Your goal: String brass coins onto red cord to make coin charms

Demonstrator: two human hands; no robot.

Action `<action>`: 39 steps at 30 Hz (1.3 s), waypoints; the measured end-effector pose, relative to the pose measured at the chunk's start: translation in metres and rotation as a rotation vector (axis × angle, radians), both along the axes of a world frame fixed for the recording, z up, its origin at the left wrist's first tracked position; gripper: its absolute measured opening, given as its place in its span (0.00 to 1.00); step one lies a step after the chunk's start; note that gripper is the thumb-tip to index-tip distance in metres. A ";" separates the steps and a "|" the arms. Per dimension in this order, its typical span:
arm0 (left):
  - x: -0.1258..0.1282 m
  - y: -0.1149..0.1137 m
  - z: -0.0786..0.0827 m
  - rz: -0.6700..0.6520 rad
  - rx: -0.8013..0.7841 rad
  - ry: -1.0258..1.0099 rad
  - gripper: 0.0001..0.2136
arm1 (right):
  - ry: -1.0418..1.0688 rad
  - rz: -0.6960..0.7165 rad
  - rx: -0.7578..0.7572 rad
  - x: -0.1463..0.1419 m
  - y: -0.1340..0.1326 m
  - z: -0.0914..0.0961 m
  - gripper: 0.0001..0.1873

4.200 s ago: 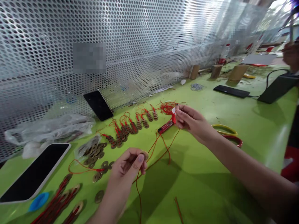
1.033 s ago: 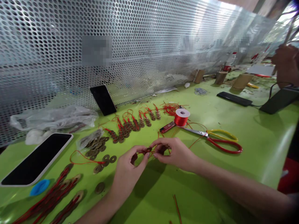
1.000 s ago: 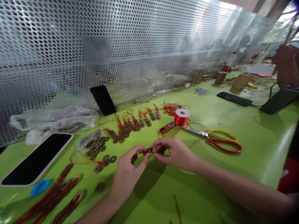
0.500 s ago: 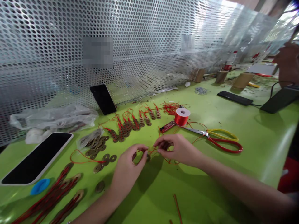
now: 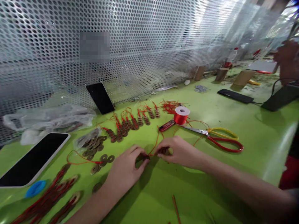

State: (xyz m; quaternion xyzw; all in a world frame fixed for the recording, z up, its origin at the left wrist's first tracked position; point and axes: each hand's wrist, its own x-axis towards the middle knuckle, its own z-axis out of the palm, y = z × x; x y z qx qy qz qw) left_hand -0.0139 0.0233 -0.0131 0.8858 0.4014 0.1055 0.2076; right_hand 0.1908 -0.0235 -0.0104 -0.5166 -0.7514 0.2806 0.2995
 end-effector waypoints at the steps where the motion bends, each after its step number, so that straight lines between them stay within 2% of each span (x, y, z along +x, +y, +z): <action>1: 0.000 0.001 0.000 0.013 -0.026 -0.014 0.04 | -0.016 0.013 0.008 -0.001 0.000 0.000 0.11; 7: 0.002 0.003 -0.008 0.131 -0.237 -0.227 0.06 | -0.024 0.044 0.021 -0.002 -0.001 0.001 0.10; 12: 0.005 0.007 -0.011 0.262 -0.427 -0.596 0.09 | 0.000 0.037 0.011 -0.001 0.000 0.000 0.10; 15: 0.006 0.010 -0.010 0.291 -0.501 -0.717 0.10 | 0.051 0.022 0.020 -0.003 0.000 -0.001 0.11; 20: 0.006 0.010 -0.010 0.344 -0.433 -0.714 0.10 | 0.143 -0.026 0.099 -0.008 -0.004 0.000 0.10; 23: 0.006 0.008 -0.012 0.327 -0.377 -0.635 0.08 | 0.098 -0.040 0.162 -0.010 -0.005 0.000 0.10; 26: 0.005 0.005 -0.011 0.288 -0.294 -0.557 0.08 | -0.055 -0.029 0.237 -0.012 -0.004 -0.003 0.10; 30: 0.005 0.004 -0.009 0.265 -0.209 -0.473 0.08 | -0.352 0.025 0.436 -0.016 -0.004 -0.008 0.08; 33: 0.006 0.002 -0.006 0.248 -0.149 -0.436 0.08 | -0.498 0.047 0.558 -0.017 -0.007 -0.008 0.07; 39: 0.008 -0.002 -0.006 0.198 -0.104 -0.436 0.05 | -0.631 0.058 0.623 -0.022 -0.012 -0.004 0.08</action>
